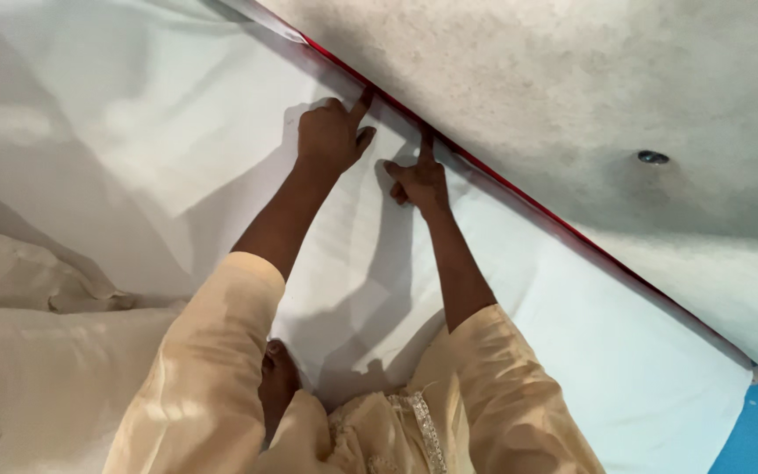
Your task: The person tucks the edges of a white bedsheet into the gap between the mattress and a red headboard by hand, moving along the width of the bed while sitting and kneeling on it.
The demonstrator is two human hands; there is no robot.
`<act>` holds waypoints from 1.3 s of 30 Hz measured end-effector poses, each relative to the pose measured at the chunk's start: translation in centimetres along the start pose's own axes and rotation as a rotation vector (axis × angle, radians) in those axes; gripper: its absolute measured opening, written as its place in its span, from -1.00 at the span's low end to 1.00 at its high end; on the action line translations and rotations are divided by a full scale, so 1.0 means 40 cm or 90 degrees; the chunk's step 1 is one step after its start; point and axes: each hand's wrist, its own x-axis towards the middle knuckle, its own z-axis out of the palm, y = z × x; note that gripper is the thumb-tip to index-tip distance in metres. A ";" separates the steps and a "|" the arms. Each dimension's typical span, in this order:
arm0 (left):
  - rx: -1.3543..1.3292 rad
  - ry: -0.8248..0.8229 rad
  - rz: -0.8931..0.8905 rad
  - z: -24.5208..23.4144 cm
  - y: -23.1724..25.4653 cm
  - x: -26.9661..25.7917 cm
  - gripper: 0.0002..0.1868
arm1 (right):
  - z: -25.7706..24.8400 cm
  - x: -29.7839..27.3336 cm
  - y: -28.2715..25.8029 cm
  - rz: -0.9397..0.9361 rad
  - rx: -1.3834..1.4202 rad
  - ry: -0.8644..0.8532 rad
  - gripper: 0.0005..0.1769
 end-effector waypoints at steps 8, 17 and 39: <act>-0.051 -0.098 -0.021 -0.021 0.004 0.036 -0.25 | -0.027 0.026 -0.039 0.067 -0.071 -0.037 0.23; -0.083 -0.150 -0.037 -0.075 0.000 0.036 -0.28 | -0.012 0.035 -0.037 0.060 -0.040 -0.006 0.24; -0.045 -0.030 -0.021 -0.033 -0.011 0.037 -0.26 | -0.061 0.002 0.108 0.111 0.134 0.139 0.10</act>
